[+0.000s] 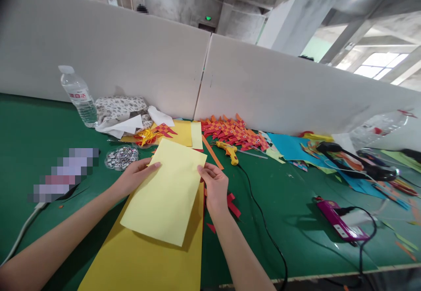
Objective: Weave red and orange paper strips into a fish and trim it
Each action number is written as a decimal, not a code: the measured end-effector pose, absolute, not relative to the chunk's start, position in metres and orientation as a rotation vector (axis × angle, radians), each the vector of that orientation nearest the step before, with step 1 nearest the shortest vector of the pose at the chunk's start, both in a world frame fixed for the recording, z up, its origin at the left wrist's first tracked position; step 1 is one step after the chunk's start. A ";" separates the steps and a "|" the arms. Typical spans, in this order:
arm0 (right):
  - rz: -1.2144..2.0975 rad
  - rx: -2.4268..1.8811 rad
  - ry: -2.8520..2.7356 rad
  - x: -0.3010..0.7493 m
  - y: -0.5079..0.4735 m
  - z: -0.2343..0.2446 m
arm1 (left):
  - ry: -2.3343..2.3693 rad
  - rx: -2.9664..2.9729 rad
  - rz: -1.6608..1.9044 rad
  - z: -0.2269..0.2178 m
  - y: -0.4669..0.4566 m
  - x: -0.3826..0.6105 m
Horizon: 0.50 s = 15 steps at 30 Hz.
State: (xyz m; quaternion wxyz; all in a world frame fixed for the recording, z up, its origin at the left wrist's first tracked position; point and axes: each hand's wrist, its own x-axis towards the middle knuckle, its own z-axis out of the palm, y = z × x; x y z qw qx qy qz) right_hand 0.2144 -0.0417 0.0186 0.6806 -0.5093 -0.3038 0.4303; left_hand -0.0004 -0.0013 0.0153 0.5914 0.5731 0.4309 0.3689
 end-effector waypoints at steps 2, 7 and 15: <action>0.992 -1.132 -0.665 0.213 -0.042 0.020 | 1.008 1.313 0.852 0.012 0.001 0.000; 1.171 -1.122 -0.759 0.210 -0.045 0.024 | 0.987 1.230 0.978 0.012 0.005 -0.002; 1.170 -1.201 -0.888 0.206 -0.047 0.016 | 1.057 1.105 1.147 0.021 0.005 -0.002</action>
